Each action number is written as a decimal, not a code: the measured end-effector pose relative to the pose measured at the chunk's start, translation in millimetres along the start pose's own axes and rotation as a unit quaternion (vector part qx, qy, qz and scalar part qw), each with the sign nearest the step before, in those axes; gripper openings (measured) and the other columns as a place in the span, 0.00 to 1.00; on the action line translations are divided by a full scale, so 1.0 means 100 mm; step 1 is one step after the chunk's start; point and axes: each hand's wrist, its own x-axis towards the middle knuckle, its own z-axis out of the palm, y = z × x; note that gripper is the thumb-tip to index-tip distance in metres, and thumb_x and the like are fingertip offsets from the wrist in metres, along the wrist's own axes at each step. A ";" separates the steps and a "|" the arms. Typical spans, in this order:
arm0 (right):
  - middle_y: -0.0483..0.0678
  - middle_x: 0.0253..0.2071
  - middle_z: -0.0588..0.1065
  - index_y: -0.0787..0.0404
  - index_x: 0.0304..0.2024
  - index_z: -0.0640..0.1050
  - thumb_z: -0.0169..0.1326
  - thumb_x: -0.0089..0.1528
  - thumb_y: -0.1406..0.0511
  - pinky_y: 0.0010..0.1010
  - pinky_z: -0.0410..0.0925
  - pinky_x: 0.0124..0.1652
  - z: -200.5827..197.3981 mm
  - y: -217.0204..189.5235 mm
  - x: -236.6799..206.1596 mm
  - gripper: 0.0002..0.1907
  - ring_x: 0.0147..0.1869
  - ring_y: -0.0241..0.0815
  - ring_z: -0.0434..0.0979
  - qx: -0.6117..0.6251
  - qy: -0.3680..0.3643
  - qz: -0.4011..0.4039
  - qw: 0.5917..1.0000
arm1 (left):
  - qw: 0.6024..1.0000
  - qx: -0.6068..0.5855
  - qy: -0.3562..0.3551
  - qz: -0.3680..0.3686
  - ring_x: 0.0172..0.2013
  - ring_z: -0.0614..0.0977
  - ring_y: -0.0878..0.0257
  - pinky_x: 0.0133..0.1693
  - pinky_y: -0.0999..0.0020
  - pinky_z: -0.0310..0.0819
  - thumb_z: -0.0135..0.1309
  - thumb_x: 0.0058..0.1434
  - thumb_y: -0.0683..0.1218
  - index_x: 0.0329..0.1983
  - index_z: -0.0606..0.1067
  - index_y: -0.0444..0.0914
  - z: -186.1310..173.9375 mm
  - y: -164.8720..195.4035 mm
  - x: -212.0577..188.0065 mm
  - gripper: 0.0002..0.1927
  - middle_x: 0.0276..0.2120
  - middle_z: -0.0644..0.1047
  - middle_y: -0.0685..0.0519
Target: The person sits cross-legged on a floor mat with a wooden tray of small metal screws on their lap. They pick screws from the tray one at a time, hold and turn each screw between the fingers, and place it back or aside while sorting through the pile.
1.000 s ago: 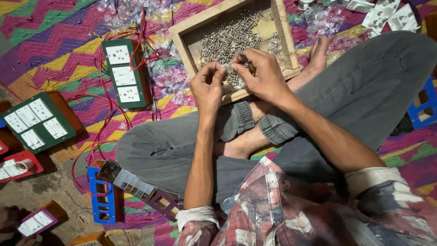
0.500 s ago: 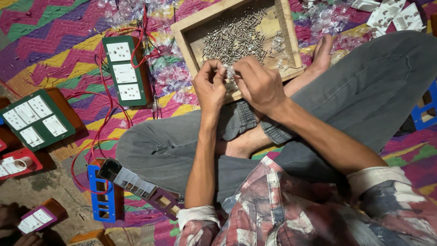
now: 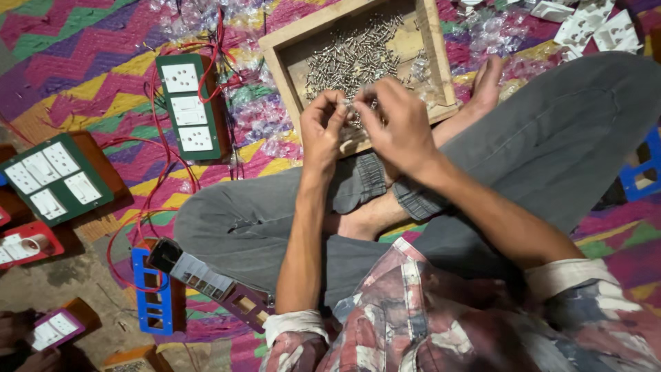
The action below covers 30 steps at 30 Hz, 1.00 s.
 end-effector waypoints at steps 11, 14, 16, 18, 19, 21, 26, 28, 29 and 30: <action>0.46 0.36 0.71 0.62 0.48 0.75 0.56 0.70 0.68 0.27 0.64 0.29 0.16 0.03 -0.02 0.06 0.33 0.36 0.71 0.241 -0.058 0.210 0.946 | 0.992 0.116 0.026 0.047 0.34 0.75 0.71 0.39 0.76 0.71 0.53 0.67 0.36 0.40 0.73 0.34 -0.03 0.11 -0.07 0.01 0.32 0.74 0.59; 0.39 0.28 0.68 0.60 0.46 0.75 0.53 0.72 0.64 0.19 0.54 0.21 0.10 0.19 0.05 0.05 0.24 0.24 0.63 0.487 -0.167 0.375 0.771 | 0.997 0.047 -0.019 0.058 0.36 0.75 0.70 0.41 0.75 0.71 0.54 0.69 0.38 0.42 0.73 0.34 -0.06 0.09 -0.06 0.01 0.34 0.75 0.58; 0.36 0.28 0.68 0.59 0.45 0.74 0.52 0.72 0.64 0.16 0.52 0.20 0.06 0.25 0.07 0.05 0.23 0.22 0.61 0.567 -0.193 0.407 0.689 | 0.998 0.008 -0.036 0.045 0.35 0.74 0.70 0.40 0.74 0.70 0.55 0.69 0.38 0.42 0.73 0.34 -0.08 0.07 -0.05 0.02 0.33 0.75 0.58; 0.36 0.30 0.70 0.59 0.45 0.73 0.52 0.70 0.64 0.16 0.52 0.20 0.04 0.27 0.05 0.05 0.24 0.22 0.61 0.604 -0.186 0.426 0.647 | 0.998 -0.029 -0.044 0.027 0.34 0.74 0.70 0.39 0.74 0.70 0.55 0.70 0.38 0.42 0.74 0.34 -0.08 0.03 -0.05 0.02 0.32 0.75 0.58; 0.38 0.28 0.68 0.59 0.46 0.74 0.53 0.71 0.64 0.17 0.52 0.20 0.05 0.25 0.04 0.05 0.24 0.24 0.61 0.564 -0.169 0.415 0.694 | 0.998 -0.043 -0.042 0.017 0.34 0.74 0.70 0.39 0.74 0.70 0.55 0.70 0.39 0.42 0.74 0.34 -0.08 0.03 -0.05 0.02 0.32 0.75 0.58; 0.41 0.25 0.65 0.61 0.47 0.75 0.54 0.72 0.64 0.19 0.53 0.21 0.11 0.17 0.01 0.07 0.22 0.26 0.60 0.477 -0.131 0.389 0.777 | 0.999 -0.025 -0.022 0.010 0.33 0.74 0.70 0.38 0.74 0.70 0.54 0.69 0.38 0.41 0.74 0.34 -0.07 0.02 -0.03 0.02 0.31 0.75 0.58; 0.52 0.42 0.72 0.64 0.49 0.72 0.58 0.68 0.72 0.36 0.70 0.38 0.09 -0.03 -0.07 0.10 0.41 0.49 0.77 -0.006 0.018 -0.014 1.000 | 0.989 0.127 0.047 0.055 0.31 0.73 0.71 0.35 0.75 0.69 0.54 0.67 0.36 0.40 0.74 0.33 0.05 0.07 -0.04 0.01 0.30 0.74 0.58; 0.55 0.43 0.72 0.66 0.51 0.72 0.58 0.64 0.74 0.40 0.70 0.39 0.05 -0.07 -0.09 0.15 0.41 0.54 0.77 -0.050 0.006 -0.040 0.998 | 0.977 0.187 0.064 0.077 0.30 0.74 0.71 0.34 0.75 0.70 0.53 0.66 0.35 0.39 0.74 0.33 0.08 0.14 -0.07 0.01 0.28 0.74 0.57; 0.56 0.43 0.73 0.66 0.51 0.72 0.58 0.63 0.75 0.39 0.70 0.37 0.04 -0.08 -0.09 0.15 0.39 0.53 0.77 -0.058 -0.006 -0.044 0.997 | 0.970 0.216 0.073 0.088 0.30 0.75 0.71 0.34 0.75 0.71 0.53 0.65 0.35 0.38 0.74 0.33 0.09 0.17 -0.09 0.02 0.28 0.75 0.57; 0.56 0.43 0.73 0.67 0.52 0.73 0.58 0.62 0.76 0.39 0.70 0.36 0.05 -0.09 -0.10 0.16 0.37 0.52 0.77 -0.067 -0.019 -0.048 0.996 | 0.966 0.228 0.077 0.098 0.30 0.75 0.71 0.34 0.75 0.71 0.52 0.65 0.35 0.38 0.73 0.33 0.09 0.21 -0.11 0.02 0.28 0.75 0.57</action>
